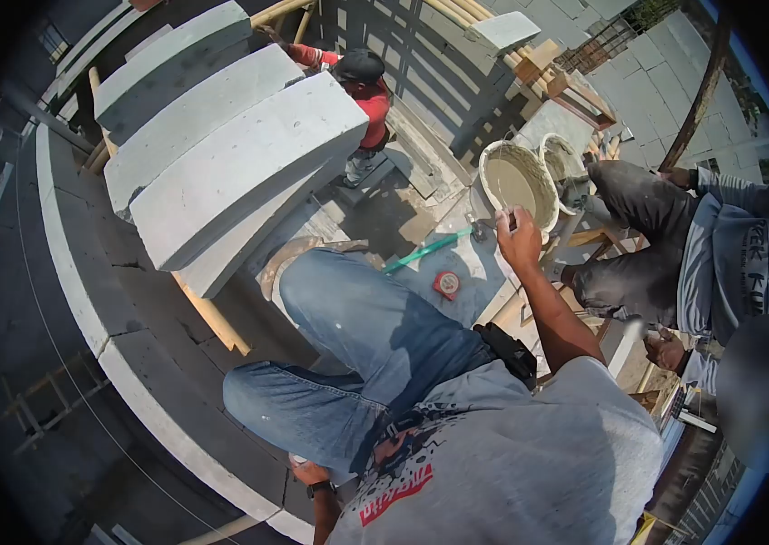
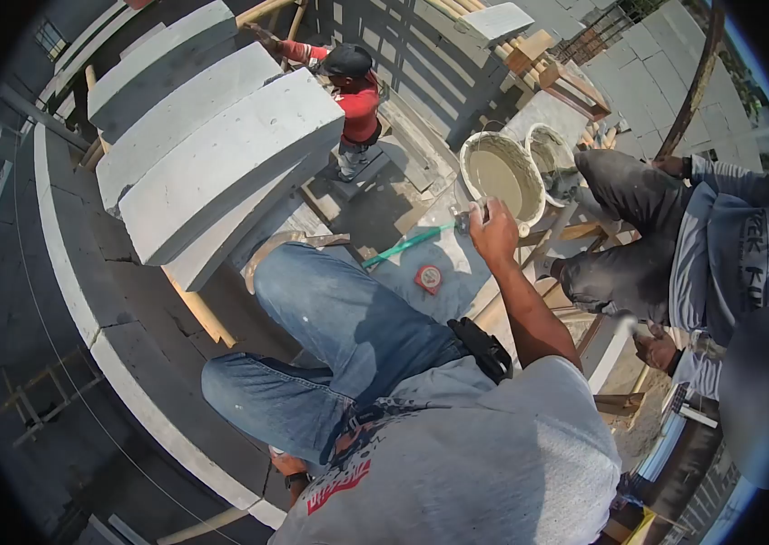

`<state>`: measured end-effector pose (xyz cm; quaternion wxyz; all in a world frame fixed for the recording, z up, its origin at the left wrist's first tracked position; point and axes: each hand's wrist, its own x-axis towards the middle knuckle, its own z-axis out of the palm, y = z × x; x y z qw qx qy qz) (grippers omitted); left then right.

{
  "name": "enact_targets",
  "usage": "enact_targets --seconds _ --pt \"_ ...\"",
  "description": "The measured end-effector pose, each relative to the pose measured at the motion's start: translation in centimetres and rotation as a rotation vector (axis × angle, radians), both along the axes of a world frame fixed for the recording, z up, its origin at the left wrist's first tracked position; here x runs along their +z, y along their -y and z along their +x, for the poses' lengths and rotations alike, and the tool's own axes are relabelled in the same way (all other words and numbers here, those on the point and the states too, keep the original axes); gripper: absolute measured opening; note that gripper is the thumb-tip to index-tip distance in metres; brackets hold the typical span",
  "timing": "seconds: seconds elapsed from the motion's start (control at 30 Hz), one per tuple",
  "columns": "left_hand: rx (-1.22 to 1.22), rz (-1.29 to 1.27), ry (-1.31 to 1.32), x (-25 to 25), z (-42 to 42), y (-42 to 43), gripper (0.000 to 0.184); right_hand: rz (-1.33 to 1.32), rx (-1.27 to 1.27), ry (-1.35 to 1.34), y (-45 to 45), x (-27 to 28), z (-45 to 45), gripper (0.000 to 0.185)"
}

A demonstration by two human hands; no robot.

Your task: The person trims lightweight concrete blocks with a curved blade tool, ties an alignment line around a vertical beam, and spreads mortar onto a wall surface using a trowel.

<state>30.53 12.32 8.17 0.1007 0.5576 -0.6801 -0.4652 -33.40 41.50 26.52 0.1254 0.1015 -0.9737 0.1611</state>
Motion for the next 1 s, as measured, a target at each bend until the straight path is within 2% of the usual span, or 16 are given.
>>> enact_targets --seconds 0.07,0.13,0.2,0.27,0.37,0.47,0.53,0.67,0.73,0.83,0.87,0.93,1.0 --pt "-0.004 0.011 0.063 -1.1 0.7 -0.1 0.064 0.216 -0.085 -0.145 -2.3 -0.2 -2.8 0.032" --pt "0.029 0.056 0.034 -2.0 2.4 0.5 0.061 0.538 -0.151 0.025 -5.7 -3.5 -5.2 0.030" --pt "0.108 0.148 -0.114 -3.6 2.6 0.5 0.056 0.768 -0.137 0.343 -6.1 -4.4 -8.1 0.030" --pt "0.108 0.158 -0.023 -1.7 1.2 0.6 0.052 0.904 -0.033 0.847 -5.8 -4.4 -9.9 0.030" --pt "0.056 0.132 0.116 -0.5 1.2 0.8 0.045 0.944 0.000 0.798 -10.6 -14.8 -13.1 0.030" --pt "0.048 0.089 0.150 -0.5 1.1 0.3 0.043 0.845 0.043 0.734 -12.3 -11.3 -14.4 0.030" --pt "0.048 0.075 0.152 -1.3 1.9 0.6 0.040 0.748 0.015 0.817 -13.6 -8.7 -15.6 0.030" --pt "-0.213 0.067 0.308 -0.2 1.9 2.1 0.035 0.561 -0.054 0.967 -16.5 -4.4 -18.5 0.032" --pt "-0.367 0.044 0.352 -1.7 3.5 2.6 0.034 0.557 -0.027 0.919 -15.9 -6.5 -18.8 0.033" --pt "-0.419 0.024 0.334 -1.4 3.7 3.1 0.032 0.527 0.031 0.848 -13.9 -13.2 -18.9 0.035" --pt "-0.402 0.023 0.313 -1.3 3.7 3.2 0.032 0.520 0.045 0.825 -14.0 -14.3 -19.0 0.036" --pt "-0.349 0.036 0.282 -0.9 3.5 2.9 0.030 0.433 -0.058 0.771 -12.3 -12.9 -18.3 0.037" --pt "-0.193 0.114 0.373 1.8 1.3 2.4 0.031 0.347 -0.039 0.636 -9.7 -13.1 -18.1 0.041"
